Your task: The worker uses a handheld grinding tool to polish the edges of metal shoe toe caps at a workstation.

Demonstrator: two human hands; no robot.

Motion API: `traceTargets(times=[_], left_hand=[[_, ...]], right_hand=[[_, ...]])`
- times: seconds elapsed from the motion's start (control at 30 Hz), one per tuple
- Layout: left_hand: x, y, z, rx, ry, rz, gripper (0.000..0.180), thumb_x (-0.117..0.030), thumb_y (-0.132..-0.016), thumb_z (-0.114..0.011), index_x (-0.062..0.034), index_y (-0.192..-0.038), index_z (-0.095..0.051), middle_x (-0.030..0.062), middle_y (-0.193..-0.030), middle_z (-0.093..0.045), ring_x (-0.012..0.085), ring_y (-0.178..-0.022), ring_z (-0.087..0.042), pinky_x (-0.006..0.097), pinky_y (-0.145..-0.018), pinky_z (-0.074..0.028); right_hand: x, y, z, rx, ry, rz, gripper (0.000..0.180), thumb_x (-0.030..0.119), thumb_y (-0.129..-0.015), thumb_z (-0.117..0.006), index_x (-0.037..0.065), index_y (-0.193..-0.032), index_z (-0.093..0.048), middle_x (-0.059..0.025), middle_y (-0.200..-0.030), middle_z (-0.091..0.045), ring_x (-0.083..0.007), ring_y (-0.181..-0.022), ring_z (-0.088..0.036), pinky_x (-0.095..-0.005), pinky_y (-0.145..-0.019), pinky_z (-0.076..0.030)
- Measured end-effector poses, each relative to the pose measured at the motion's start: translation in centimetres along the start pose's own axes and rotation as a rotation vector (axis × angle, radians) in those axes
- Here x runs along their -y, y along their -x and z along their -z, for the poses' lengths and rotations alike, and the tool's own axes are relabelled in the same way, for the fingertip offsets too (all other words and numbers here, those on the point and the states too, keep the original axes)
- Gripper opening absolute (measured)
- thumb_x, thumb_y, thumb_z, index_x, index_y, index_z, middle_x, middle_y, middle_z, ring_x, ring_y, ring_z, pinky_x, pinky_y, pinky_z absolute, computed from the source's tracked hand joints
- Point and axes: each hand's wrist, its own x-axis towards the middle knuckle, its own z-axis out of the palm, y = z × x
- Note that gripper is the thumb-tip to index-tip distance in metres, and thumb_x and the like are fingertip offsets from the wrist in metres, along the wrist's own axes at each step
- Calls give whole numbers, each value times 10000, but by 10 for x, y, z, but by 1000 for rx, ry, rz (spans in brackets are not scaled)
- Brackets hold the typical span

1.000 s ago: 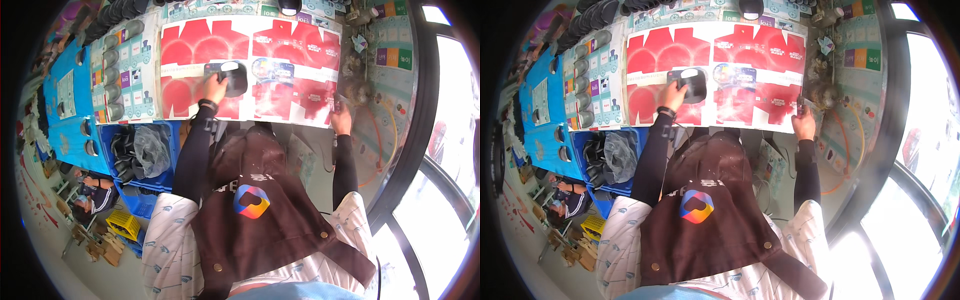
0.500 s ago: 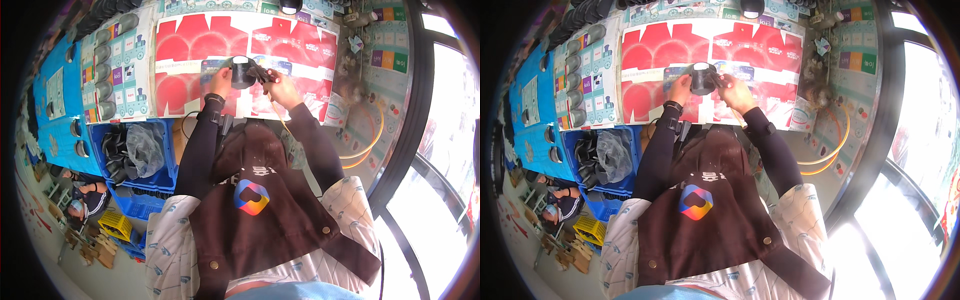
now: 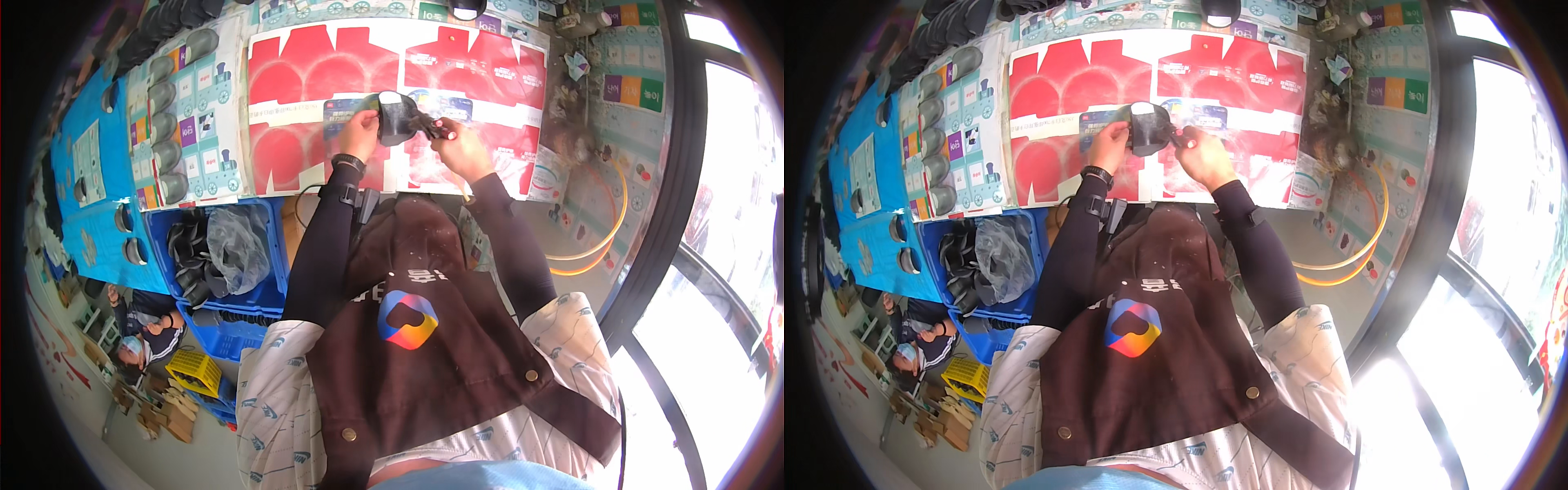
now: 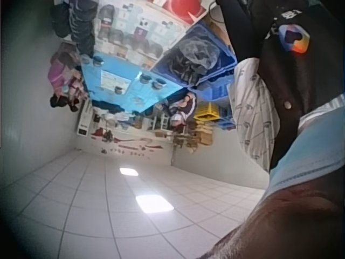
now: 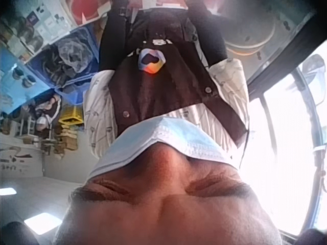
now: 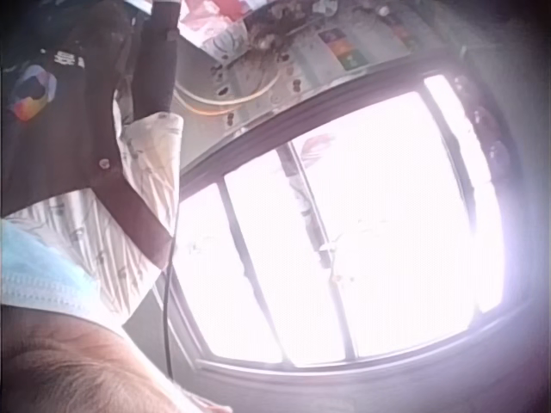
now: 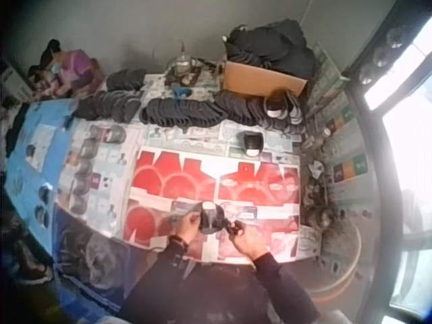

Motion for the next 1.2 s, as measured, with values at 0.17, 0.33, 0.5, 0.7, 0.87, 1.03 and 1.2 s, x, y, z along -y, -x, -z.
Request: traceTargets(times=[0.17,0.33,0.5,0.7,0.87,1.03,1.2], left_hand=[[-9,2,-2,15,36,-14,282,-217,-943,-627,-45,-1161,-674,117,-1049,-730,198,-930,-697,310,-814,-528],[-15,5,-2,22,2,-35,272,-217,-931,-643,-49,-1142,-678,115,-1057,-730,219,-941,-699,321,-838,-520],[-13,4,-5,-47,17,-95,221,-216,-893,-665,-69,-1056,-693,95,-945,-739,221,-865,-715,328,-767,-542],[-5,-1,-8,-29,45,-78,241,-218,-897,-662,-68,-1085,-684,97,-954,-736,234,-864,-713,334,-764,-542],[-12,3,-5,-17,-92,-21,256,-178,-943,-616,-49,-1156,-673,110,-1036,-733,202,-939,-702,314,-821,-532],[-16,4,-2,9,-25,-19,263,-194,-941,-612,-64,-1160,-676,98,-1043,-734,199,-941,-703,311,-820,-531],[-10,1,-5,4,-54,-1,258,-179,-941,-617,-52,-1157,-675,114,-1054,-728,183,-941,-703,304,-826,-530]], right_hand=[[-3,2,0,-28,-54,74,259,194,-852,-516,33,-1000,-655,-279,-940,-658,-471,-938,-621,-515,-808,-498],[-12,12,8,-32,90,21,250,204,-868,-520,36,-994,-657,-279,-930,-659,-465,-938,-627,-520,-814,-501],[-14,11,1,-92,-22,98,240,207,-876,-516,31,-966,-651,-293,-936,-645,-482,-938,-612,-533,-803,-492],[-18,12,5,82,59,44,253,216,-861,-542,26,-979,-659,-288,-941,-650,-477,-938,-615,-521,-803,-496],[-18,13,4,-3,-113,148,298,271,-871,-569,29,-1011,-672,-278,-931,-654,-474,-934,-613,-515,-798,-492],[-26,11,6,31,-7,155,289,223,-822,-609,32,-1031,-670,-238,-890,-675,-407,-864,-649,-457,-766,-501],[-32,13,-1,149,-26,86,298,247,-860,-566,72,-1065,-693,-245,-960,-676,-439,-932,-637,-480,-801,-518]])
